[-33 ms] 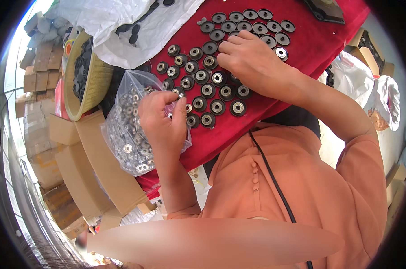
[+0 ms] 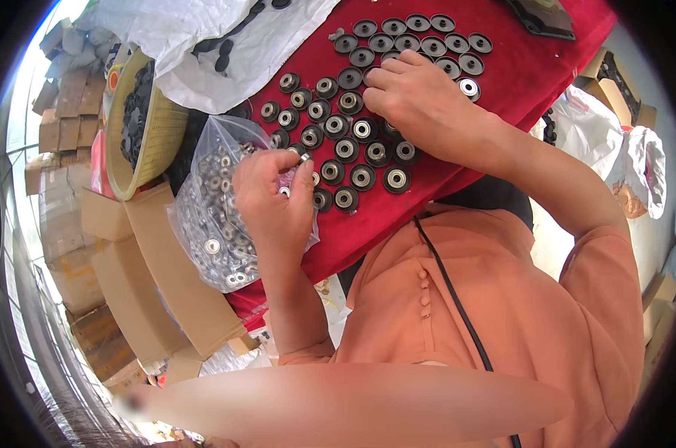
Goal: The person sorts metal bearings and metal rings from a plastic bag onto a table, then taps them into place with a rubber mallet.
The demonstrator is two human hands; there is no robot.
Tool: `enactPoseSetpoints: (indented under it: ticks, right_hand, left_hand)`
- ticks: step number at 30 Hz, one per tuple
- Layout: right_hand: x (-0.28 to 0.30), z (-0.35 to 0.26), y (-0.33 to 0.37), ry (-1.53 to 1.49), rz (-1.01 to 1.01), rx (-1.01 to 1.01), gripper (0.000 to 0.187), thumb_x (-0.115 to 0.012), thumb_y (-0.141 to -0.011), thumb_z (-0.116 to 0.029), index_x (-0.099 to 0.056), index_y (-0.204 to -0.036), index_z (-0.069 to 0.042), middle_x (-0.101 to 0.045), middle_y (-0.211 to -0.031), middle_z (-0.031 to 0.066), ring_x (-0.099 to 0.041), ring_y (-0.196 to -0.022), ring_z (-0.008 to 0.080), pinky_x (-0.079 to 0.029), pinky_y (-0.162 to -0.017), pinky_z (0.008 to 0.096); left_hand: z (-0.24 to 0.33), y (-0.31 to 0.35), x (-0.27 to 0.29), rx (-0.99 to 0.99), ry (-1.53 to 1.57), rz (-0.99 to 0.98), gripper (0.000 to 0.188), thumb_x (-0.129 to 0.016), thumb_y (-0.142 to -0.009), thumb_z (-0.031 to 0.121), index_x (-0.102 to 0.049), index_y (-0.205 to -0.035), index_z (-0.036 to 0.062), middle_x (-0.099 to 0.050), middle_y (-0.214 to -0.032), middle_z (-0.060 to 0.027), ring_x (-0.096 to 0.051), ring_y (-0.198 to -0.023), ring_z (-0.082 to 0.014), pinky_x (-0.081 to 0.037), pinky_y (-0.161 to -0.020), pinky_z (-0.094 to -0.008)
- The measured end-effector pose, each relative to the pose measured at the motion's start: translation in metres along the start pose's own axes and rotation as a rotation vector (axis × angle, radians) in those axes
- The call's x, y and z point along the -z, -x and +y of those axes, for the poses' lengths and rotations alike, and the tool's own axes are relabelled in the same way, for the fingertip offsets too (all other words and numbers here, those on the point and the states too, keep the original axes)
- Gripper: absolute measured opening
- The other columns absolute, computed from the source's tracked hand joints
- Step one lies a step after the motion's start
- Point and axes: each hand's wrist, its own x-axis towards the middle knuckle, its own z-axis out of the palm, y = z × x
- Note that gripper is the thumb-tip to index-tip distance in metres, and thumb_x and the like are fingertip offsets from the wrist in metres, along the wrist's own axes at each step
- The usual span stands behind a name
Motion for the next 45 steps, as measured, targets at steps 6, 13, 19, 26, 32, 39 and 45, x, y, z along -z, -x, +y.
enactPoseSetpoints:
  ticks: [6,13,19,26,32,39,45]
  right_hand:
    - [0.007,-0.005,0.005,-0.017,-0.032,-0.010,0.006,-0.062,-0.072,-0.005,-0.064,-0.077,-0.005,-0.059,-0.083,0.0057,-0.058,-0.086,0.0214,-0.042,-0.083,0.0335]
    - [0.016,-0.011,0.003,-0.419,0.094,-0.127,0.014,-0.068,-0.082,-0.005,-0.071,-0.096,-0.003,-0.066,-0.088,0.0093,-0.064,-0.085,0.0247,-0.047,-0.076,0.0338]
    - [0.041,0.004,0.005,-1.135,-0.103,-0.628,0.013,-0.067,-0.087,-0.002,-0.067,-0.100,-0.001,-0.064,-0.084,-0.0019,-0.056,-0.076,0.0034,-0.046,-0.066,0.0208]
    - [0.037,0.043,0.031,-0.604,0.248,-0.514,0.018,-0.067,-0.081,0.003,-0.064,-0.098,-0.001,-0.063,-0.087,0.0053,-0.061,-0.079,0.0168,-0.047,-0.070,0.0293]
    - [0.024,0.060,0.054,-0.019,0.203,-0.272,0.012,-0.065,-0.076,0.001,-0.061,-0.085,-0.004,-0.060,-0.086,0.0088,-0.059,-0.081,0.0297,-0.045,-0.075,0.0378]
    - [0.025,0.056,0.055,0.067,0.084,-0.219,0.009,-0.062,-0.073,0.000,-0.061,-0.082,-0.002,-0.058,-0.086,0.0096,-0.058,-0.085,0.0267,-0.044,-0.080,0.0367]
    - [0.035,0.049,0.056,0.020,-0.003,-0.262,0.014,-0.061,-0.073,0.000,-0.067,-0.086,-0.001,-0.059,-0.088,0.0102,-0.057,-0.087,0.0270,-0.044,-0.082,0.0369]
  left_hand:
    - [0.016,-0.004,-0.014,0.083,0.107,-0.020,0.020,-0.075,-0.075,0.004,-0.060,-0.087,0.0054,-0.062,-0.081,-0.0082,-0.058,-0.078,-0.0284,-0.042,-0.088,-0.0416]
    - [0.041,-0.025,-0.035,0.469,0.509,0.026,0.015,-0.072,-0.082,0.001,-0.060,-0.091,-0.0002,-0.066,-0.079,-0.0093,-0.063,-0.067,-0.0164,-0.051,-0.064,-0.0288]
    - [0.042,-0.033,-0.058,0.430,0.824,0.070,0.014,-0.072,-0.083,0.002,-0.062,-0.093,-0.0013,-0.068,-0.080,-0.0092,-0.064,-0.067,-0.0135,-0.051,-0.064,-0.0270]
    - [0.035,-0.028,-0.041,0.020,0.225,0.038,0.015,-0.073,-0.080,0.002,-0.065,-0.092,-0.0001,-0.069,-0.096,-0.0136,-0.065,-0.086,-0.0284,-0.051,-0.076,-0.0370]
    - [0.006,0.020,0.000,0.175,-0.074,-0.033,0.016,-0.074,-0.079,0.005,-0.066,-0.093,0.0007,-0.069,-0.101,-0.0140,-0.062,-0.094,-0.0333,-0.047,-0.084,-0.0426]
    - [-0.001,0.040,0.006,0.249,-0.091,-0.058,0.017,-0.074,-0.079,0.007,-0.067,-0.093,0.0005,-0.069,-0.101,-0.0144,-0.061,-0.094,-0.0332,-0.046,-0.085,-0.0427]
    - [0.003,0.040,0.009,0.266,-0.098,-0.096,0.016,-0.072,-0.082,0.006,-0.069,-0.097,-0.0012,-0.069,-0.101,-0.0158,-0.063,-0.096,-0.0305,-0.049,-0.086,-0.0387]
